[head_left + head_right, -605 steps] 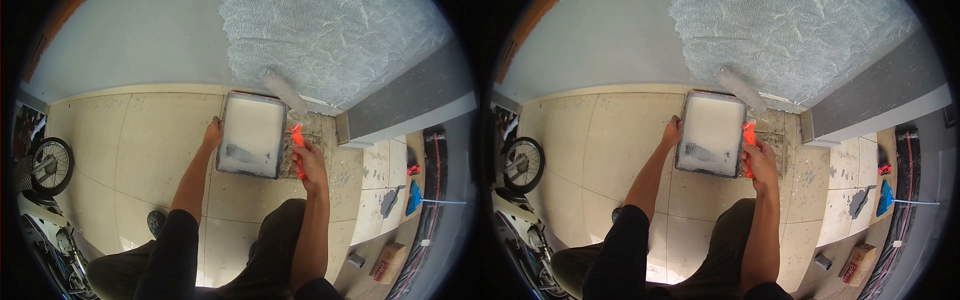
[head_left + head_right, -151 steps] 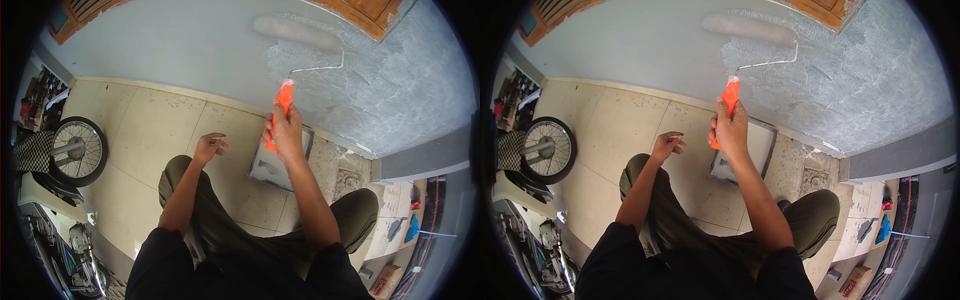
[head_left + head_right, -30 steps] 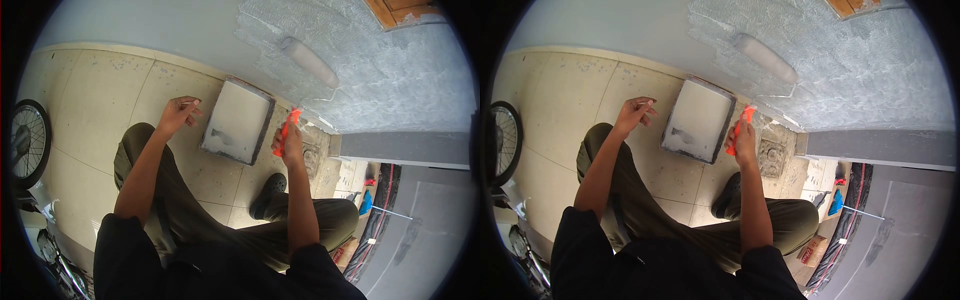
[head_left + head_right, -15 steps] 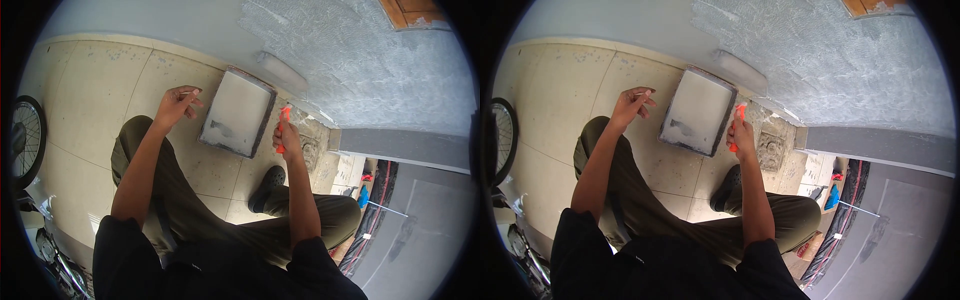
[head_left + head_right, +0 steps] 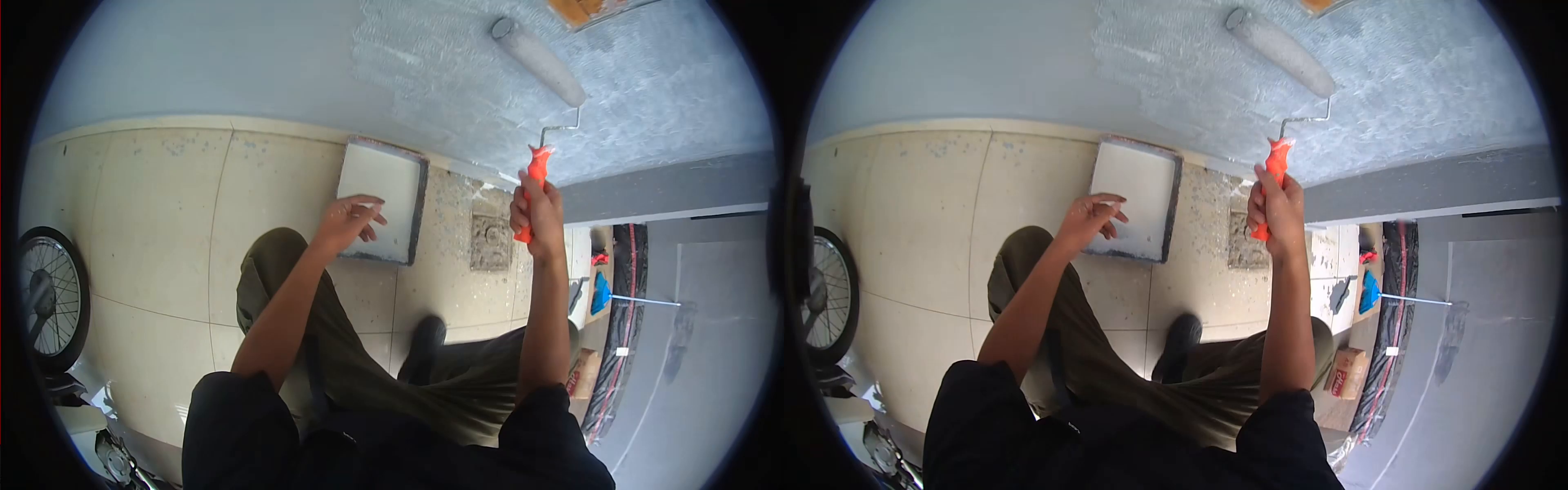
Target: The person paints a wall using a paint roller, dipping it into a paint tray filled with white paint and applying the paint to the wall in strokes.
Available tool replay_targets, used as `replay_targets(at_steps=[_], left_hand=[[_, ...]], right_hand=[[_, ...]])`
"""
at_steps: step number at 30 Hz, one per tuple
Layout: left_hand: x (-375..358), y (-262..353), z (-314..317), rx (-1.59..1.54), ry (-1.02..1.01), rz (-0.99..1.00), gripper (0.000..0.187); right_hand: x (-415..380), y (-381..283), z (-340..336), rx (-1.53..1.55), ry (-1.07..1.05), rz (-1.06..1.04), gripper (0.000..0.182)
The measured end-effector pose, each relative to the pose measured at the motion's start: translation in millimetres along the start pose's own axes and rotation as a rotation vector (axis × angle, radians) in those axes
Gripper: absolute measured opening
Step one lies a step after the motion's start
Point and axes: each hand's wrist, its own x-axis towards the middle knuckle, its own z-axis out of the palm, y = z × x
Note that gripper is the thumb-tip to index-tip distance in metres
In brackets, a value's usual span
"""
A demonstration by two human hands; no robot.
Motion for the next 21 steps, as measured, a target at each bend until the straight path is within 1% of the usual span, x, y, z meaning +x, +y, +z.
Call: replay_targets(at_steps=[1, 2, 4, 5, 6, 7, 9, 10, 12, 13, 15, 16, 17, 18, 19, 20, 21], left_hand=[[0, -6, 6, -0.027, -0.019, 0.011, 0.034], [2, -8, 11, -0.041, -0.042, 0.022, 0.034], [6, -9, 39, -0.076, -0.104, 0.027, 0.036], [9, -3, 59, -0.059, -0.203, 0.038, 0.039], [11, 14, 85, 0.029, -0.237, 0.067, 0.044], [16, 22, 112, 0.071, -0.266, 0.062, 0.044], [34, 39, 161, -0.025, -0.188, 0.189, 0.046], [42, 53, 178, 0.000, -0.205, 0.200, 0.046], [62, 80, 207, -0.133, -0.227, 0.105, 0.052], [69, 83, 217, -0.113, -0.229, 0.121, 0.052], [81, 80, 233, 0.126, 0.007, -0.068, 0.053], [103, 49, 232, 0.043, 0.107, 0.045, 0.055], [113, 31, 229, 0.068, 0.106, 0.043, 0.055], [120, 17, 224, -0.048, 0.113, 0.025, 0.056], [124, 6, 219, -0.161, 0.122, 0.004, 0.059], [126, -6, 213, -0.166, 0.184, -0.066, 0.068], [133, -16, 207, -0.135, 0.188, -0.082, 0.068]], right_hand=[[-1, 0, -5, -0.005, 0.011, 0.008, 0.019], [-5, -2, -11, 0.071, -0.006, -0.014, 0.011], [-3, 4, -19, 0.138, -0.084, -0.069, 0.011], [-4, 11, -20, 0.170, -0.089, -0.082, 0.012], [0, 22, -22, 0.198, -0.123, -0.129, 0.011], [0, 32, -22, 0.238, -0.095, -0.143, 0.011], [8, 39, -18, 0.218, -0.108, -0.201, 0.022], [11, 46, -18, 0.212, -0.147, -0.193, 0.026], [21, 67, -26, 0.166, -0.228, -0.208, 0.034], [23, 70, -29, 0.180, -0.231, -0.229, 0.034], [31, 82, -25, 0.042, -0.205, -0.251, 0.030], [47, 106, -19, 0.067, -0.201, -0.257, 0.030], [73, 140, -9, 0.057, -0.121, -0.471, 0.030], [87, 164, -4, 0.045, -0.033, -0.678, 0.030], [86, 173, -3, 0.071, -0.021, -0.670, 0.030], [84, 183, -3, 0.010, -0.038, -0.558, 0.030], [82, 189, -2, -0.048, -0.060, -0.440, 0.030]])
